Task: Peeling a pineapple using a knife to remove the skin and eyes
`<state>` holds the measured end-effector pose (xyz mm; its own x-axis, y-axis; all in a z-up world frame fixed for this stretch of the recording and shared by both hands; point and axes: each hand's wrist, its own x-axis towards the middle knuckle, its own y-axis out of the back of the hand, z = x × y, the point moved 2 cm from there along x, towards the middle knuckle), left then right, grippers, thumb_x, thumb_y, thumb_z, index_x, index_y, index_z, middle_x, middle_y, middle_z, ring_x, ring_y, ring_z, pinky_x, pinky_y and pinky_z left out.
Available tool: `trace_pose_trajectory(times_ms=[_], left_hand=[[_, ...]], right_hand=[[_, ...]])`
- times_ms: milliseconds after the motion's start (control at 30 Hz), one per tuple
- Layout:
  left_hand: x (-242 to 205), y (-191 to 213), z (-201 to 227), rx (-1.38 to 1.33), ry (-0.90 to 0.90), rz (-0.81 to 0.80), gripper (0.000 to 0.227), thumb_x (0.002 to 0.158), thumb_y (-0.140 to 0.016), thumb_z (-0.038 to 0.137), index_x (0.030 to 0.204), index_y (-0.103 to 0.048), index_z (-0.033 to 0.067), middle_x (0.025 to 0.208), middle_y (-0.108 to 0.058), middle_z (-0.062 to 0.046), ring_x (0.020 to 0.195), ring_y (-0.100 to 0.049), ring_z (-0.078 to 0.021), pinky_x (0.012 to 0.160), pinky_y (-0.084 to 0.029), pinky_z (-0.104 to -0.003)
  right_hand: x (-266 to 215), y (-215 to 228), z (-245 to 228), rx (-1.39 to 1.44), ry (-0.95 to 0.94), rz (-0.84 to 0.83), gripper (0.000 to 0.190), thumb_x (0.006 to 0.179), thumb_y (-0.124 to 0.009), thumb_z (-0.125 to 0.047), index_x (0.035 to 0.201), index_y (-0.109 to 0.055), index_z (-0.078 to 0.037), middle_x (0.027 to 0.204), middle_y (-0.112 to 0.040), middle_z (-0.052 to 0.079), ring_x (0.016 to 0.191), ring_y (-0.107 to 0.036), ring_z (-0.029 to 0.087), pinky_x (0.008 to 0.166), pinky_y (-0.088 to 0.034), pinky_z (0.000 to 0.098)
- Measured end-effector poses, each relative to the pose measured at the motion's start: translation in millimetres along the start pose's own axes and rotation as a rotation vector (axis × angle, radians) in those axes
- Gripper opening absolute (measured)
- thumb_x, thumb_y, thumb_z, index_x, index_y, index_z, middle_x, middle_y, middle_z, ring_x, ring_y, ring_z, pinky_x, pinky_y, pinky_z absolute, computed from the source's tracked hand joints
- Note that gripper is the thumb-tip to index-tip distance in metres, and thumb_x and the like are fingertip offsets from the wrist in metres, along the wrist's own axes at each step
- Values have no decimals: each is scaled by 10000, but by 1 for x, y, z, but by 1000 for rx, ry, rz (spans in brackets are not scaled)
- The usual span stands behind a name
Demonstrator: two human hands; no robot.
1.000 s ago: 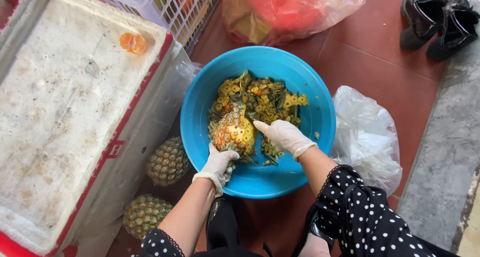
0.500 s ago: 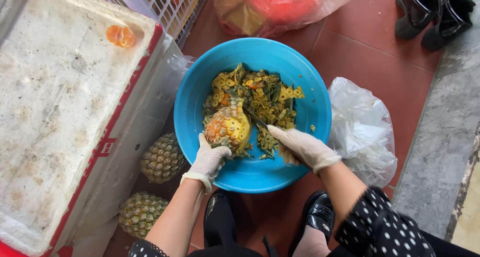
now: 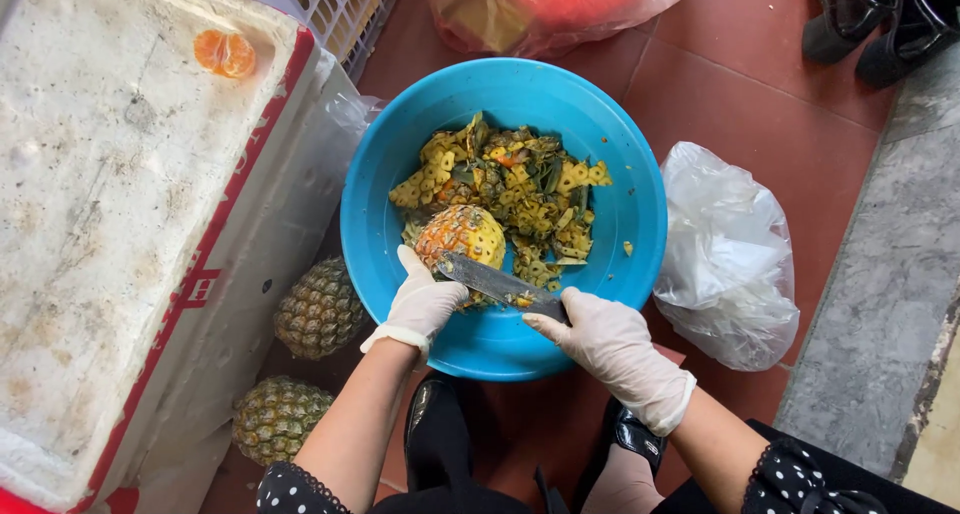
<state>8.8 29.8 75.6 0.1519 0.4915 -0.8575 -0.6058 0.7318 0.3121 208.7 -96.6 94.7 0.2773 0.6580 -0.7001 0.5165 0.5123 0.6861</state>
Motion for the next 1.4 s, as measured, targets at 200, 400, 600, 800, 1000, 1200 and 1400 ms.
trace_pose_trajectory(times_ms=[200, 400, 600, 800, 1000, 1200, 1400], left_hand=[[-7, -6, 10, 61, -9, 34, 1313, 754, -788, 333, 1659, 125, 64, 1386, -648, -212, 1355, -592, -379, 1149, -438, -523], [-32, 3, 22, 36, -3, 5, 1172, 807, -650, 140, 1691, 117, 77, 1404, -594, -287, 1392, -537, -460, 1143, -442, -516], [-29, 11, 15, 30, 12, -16, 1167, 802, -649, 137, 1695, 102, 100, 1402, -587, -302, 1408, -521, -461, 1149, -442, -520], [-21, 2, 4, 76, 19, -12, 1203, 800, -661, 172, 1688, 151, 182, 1386, -608, -269, 1389, -547, -438, 1159, -447, -513], [-11, 4, -2, 39, 8, 4, 1162, 829, -637, 147, 1702, 130, 179, 1347, -627, -278, 1374, -558, -449, 1142, -446, -488], [-23, 2, 6, 55, 14, -19, 1176, 831, -652, 174, 1696, 143, 223, 1321, -641, -266, 1347, -581, -450, 1117, -468, -505], [-21, -1, 1, 76, 33, -19, 1163, 853, -653, 190, 1694, 148, 258, 1347, -633, -271, 1364, -568, -446, 1130, -467, -516]], right_hand=[[36, 2, -16, 38, 19, 26, 687, 898, -504, -842, 889, -563, -157, 872, -723, 148, 913, -757, 391, 780, -569, 481], [79, -1, -39, 246, -2, -17, 811, 885, -460, -881, 952, -692, -107, 1009, -771, 198, 1092, -739, 382, 936, -555, 472], [30, -7, -6, 166, -45, -74, 779, 961, -460, -780, 1068, -679, -40, 1044, -740, 289, 1085, -723, 446, 955, -550, 520], [70, -5, -17, -67, 199, -63, 410, 1032, -508, -487, 1210, -639, -142, 1017, -732, 222, 1023, -745, 413, 918, -580, 456], [118, -19, -16, 357, -123, -185, 862, 842, -397, -944, 720, -665, -134, 517, -681, 84, 639, -755, 281, 766, -568, 385], [70, -8, 7, 347, -161, -227, 823, 926, -429, -819, 804, -681, -45, 571, -719, 191, 520, -747, 291, 565, -621, 401], [113, -21, 6, 366, -226, -337, 974, 981, -335, -813, 879, -732, 70, 773, -770, 262, 672, -759, 291, 614, -631, 418]])
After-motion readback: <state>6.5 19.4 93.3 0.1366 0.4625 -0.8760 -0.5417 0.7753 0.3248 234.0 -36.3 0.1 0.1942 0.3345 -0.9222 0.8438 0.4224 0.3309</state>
